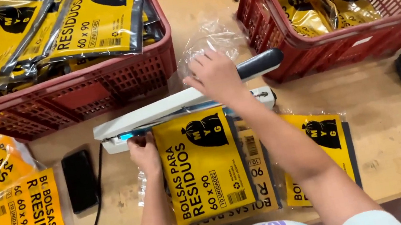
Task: Sealing the open ends of plastic bags using a manual heat sealer and stacking them on a table.
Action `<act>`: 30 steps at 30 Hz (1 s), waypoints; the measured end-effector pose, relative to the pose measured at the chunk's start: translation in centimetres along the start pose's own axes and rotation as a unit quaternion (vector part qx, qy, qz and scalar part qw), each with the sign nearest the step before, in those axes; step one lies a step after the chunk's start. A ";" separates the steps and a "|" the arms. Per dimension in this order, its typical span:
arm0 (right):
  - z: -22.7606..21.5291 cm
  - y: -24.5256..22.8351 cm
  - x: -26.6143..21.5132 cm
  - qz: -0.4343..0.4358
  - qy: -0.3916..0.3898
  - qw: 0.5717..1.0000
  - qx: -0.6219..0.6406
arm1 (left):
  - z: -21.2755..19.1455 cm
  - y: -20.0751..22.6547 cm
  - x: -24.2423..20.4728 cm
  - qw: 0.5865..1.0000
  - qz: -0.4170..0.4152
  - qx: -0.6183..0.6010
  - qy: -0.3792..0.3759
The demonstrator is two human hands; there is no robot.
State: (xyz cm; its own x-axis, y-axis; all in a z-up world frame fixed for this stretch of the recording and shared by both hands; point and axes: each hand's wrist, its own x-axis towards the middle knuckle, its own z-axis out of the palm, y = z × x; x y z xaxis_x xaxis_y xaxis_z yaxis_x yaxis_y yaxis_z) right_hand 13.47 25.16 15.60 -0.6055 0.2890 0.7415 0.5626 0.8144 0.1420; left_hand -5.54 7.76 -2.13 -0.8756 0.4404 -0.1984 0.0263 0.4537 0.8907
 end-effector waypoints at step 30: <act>3.9 0.6 -5.1 0.283 -0.520 0.795 0.133 | -6.9 9.3 -9.3 0.948 -0.106 0.159 -0.253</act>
State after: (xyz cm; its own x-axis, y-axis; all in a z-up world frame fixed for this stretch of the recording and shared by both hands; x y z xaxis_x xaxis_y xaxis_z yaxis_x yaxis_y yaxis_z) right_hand 14.71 26.09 9.37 -0.5137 0.7940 -0.3252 0.8553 0.4441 -0.2668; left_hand -0.46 2.54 10.83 -0.5364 0.5919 -0.6016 0.0899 0.7489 0.6566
